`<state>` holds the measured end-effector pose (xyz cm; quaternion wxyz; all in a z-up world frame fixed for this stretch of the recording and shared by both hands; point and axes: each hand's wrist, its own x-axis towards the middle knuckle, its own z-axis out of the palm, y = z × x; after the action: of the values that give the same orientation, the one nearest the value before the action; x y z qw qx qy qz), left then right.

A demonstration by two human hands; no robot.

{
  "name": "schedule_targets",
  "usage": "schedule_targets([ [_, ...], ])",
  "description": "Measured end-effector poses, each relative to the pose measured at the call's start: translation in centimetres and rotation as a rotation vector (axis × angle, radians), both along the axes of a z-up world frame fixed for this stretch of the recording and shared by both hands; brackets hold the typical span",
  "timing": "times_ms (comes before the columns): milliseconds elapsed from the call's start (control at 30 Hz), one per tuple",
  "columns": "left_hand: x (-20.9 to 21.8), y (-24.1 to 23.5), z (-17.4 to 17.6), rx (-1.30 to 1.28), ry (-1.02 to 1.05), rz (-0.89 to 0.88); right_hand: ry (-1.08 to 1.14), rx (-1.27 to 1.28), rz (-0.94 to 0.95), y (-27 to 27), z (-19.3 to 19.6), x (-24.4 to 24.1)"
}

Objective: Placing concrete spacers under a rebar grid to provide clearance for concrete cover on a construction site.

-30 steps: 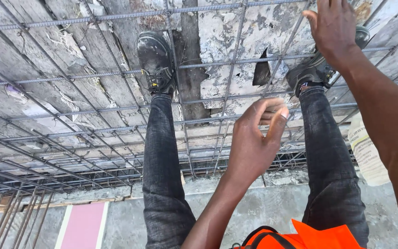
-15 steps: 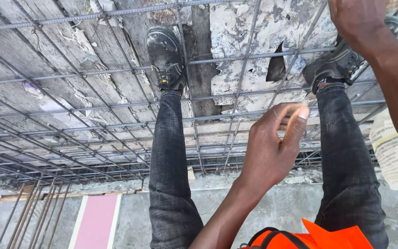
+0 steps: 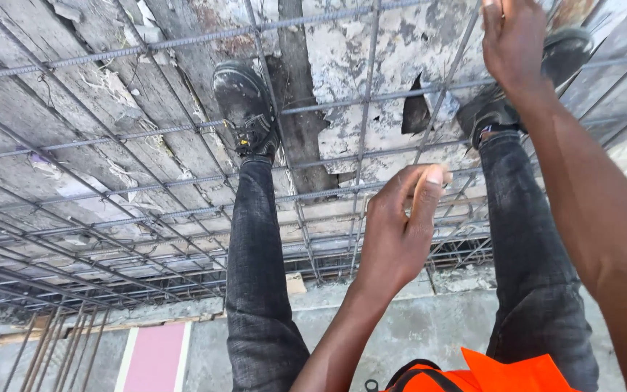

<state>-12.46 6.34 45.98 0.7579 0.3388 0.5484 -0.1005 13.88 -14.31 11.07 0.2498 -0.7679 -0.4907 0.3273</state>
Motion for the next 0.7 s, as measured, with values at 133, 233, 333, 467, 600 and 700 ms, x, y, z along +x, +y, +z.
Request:
schedule_targets([
  [133, 0.3, 0.4, -0.1, 0.012, 0.028, -0.052, 0.453, -0.302, -0.518, 1.3, 0.6, -0.4],
  [233, 0.3, 0.3, -0.5, -0.003, 0.058, -0.038, 0.456, -0.377, -0.559, 1.3, 0.4, -0.7],
  [333, 0.6, 0.8, -0.5, -0.018, 0.084, -0.038, 0.506, -0.605, -0.905, 3.4, 1.2, -1.6],
  [467, 0.8, -0.4, -1.2, 0.06, 0.078, 0.024, 0.494, -0.741, -1.127, 3.3, 0.4, -2.3],
  [600, 0.9, 0.0, -1.3, 0.05, 0.072, 0.014, 0.481, -0.454, -0.971, 1.3, -1.3, -3.1],
  [700, 0.5, -0.6, -1.0, 0.021, 0.051, -0.008, 0.407, -0.19, -0.716, -1.8, -2.4, -2.9],
])
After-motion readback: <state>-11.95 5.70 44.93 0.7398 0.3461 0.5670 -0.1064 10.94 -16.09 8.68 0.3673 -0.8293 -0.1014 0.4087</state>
